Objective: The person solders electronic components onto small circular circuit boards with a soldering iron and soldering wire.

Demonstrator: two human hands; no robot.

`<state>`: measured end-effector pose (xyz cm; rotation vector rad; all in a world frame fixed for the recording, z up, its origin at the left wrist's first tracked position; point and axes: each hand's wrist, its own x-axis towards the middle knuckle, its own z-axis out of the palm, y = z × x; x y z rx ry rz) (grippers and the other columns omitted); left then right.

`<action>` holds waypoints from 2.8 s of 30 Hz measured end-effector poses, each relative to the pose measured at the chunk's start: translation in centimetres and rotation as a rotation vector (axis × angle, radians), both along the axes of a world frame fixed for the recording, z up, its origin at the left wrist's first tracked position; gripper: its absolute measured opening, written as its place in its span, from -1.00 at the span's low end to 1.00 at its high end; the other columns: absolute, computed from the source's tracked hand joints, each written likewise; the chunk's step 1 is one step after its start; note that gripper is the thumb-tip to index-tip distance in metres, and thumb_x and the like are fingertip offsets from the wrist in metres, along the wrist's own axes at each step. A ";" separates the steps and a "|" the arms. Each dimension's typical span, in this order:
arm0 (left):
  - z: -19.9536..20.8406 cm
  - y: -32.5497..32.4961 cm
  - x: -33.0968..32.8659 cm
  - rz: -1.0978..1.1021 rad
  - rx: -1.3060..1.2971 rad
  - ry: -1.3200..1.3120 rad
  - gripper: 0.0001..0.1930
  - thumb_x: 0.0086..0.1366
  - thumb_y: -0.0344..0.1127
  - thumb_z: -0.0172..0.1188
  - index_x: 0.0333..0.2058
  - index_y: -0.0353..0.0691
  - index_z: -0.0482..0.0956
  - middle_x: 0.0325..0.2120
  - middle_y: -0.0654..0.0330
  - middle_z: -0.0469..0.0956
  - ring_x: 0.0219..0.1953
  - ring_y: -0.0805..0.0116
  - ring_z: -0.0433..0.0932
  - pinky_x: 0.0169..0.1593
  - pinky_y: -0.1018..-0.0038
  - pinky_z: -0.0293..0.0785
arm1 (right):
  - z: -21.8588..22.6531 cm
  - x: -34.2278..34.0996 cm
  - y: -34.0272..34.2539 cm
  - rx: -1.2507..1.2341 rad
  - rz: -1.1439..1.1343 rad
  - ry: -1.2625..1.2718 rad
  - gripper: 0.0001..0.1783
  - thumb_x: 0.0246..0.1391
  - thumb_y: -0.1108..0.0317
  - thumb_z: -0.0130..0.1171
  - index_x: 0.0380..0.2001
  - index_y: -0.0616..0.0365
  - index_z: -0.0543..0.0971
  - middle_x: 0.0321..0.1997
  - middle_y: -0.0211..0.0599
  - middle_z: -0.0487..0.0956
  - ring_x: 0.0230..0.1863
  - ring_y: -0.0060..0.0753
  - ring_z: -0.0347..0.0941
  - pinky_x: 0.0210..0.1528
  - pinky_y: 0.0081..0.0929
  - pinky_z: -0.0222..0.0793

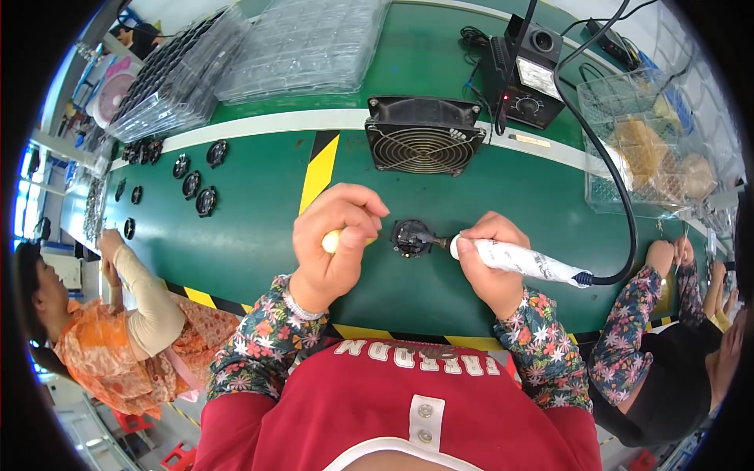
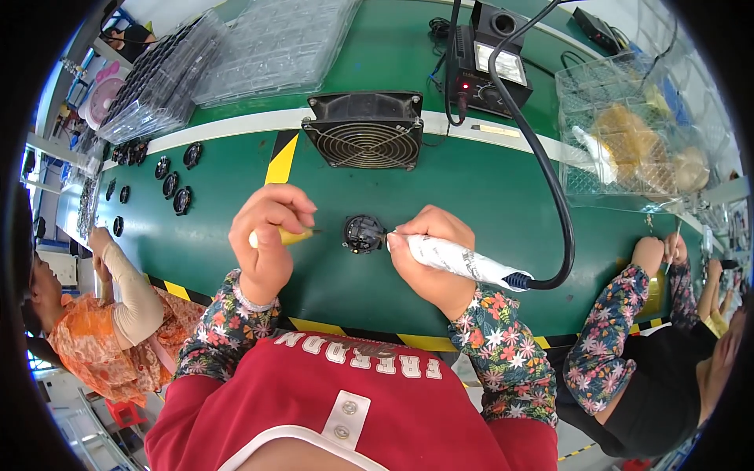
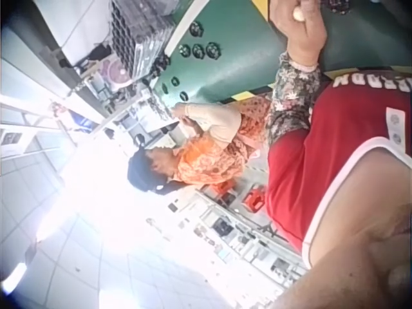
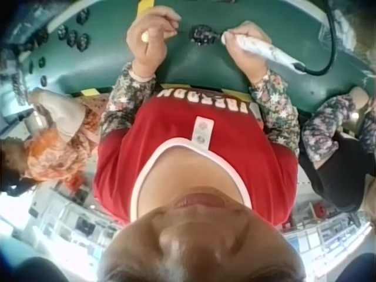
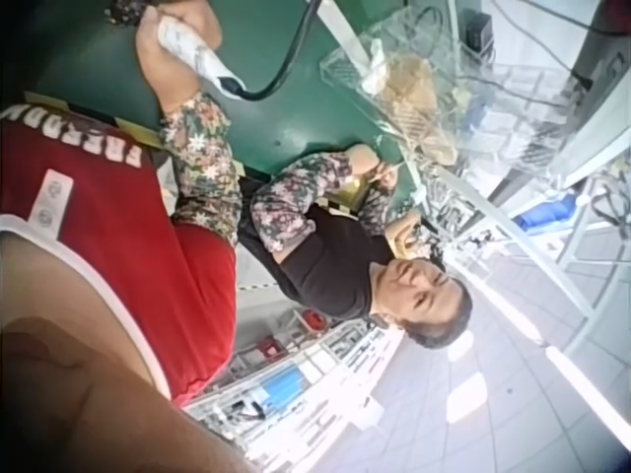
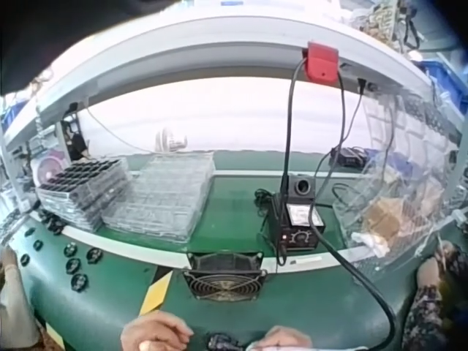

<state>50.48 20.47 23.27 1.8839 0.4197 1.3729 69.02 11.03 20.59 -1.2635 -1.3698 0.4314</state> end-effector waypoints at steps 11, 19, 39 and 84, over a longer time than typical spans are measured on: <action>-1.9 0.2 0.9 -0.043 0.014 0.177 -0.51 0.30 0.02 -0.13 -0.59 -0.31 0.40 -0.62 0.11 0.43 -0.61 0.38 0.39 -0.53 0.55 0.28 | 0.2 0.0 0.3 -0.019 -0.011 -0.049 -0.83 -0.21 0.48 0.23 -0.60 0.16 0.41 -0.67 -0.34 0.42 -0.65 -0.41 0.34 -0.59 -0.51 0.22; -2.0 0.3 0.9 -0.044 0.025 0.178 -0.57 0.27 -0.06 -0.06 -0.62 -0.31 0.39 -0.64 0.12 0.42 -0.62 0.36 0.39 -0.54 0.54 0.29 | 0.4 0.0 0.2 -0.034 0.003 -0.054 -0.84 -0.20 0.48 0.22 -0.59 0.15 0.40 -0.66 -0.34 0.43 -0.64 -0.40 0.35 -0.58 -0.50 0.23; -1.8 0.4 1.6 -0.024 0.074 0.184 -0.83 0.07 -0.40 0.08 -0.65 -0.26 0.34 -0.70 0.15 0.34 -0.67 0.22 0.34 -0.61 0.41 0.23 | 1.2 -0.2 0.6 0.205 0.016 -0.296 -0.83 -0.34 0.50 0.22 -0.67 0.11 0.40 -0.71 -0.32 0.38 -0.70 -0.31 0.32 -0.67 -0.46 0.20; -1.6 -2.3 0.6 0.008 0.430 0.956 -0.70 -0.07 -0.45 0.23 -0.26 -0.27 0.55 -0.57 0.05 0.39 -0.58 0.07 0.42 -0.51 0.28 0.33 | 0.5 1.4 -0.6 0.335 -0.074 0.054 -0.79 -0.24 0.49 0.21 -0.63 0.18 0.33 -0.60 -0.30 0.38 -0.59 -0.26 0.32 -0.55 -0.41 0.21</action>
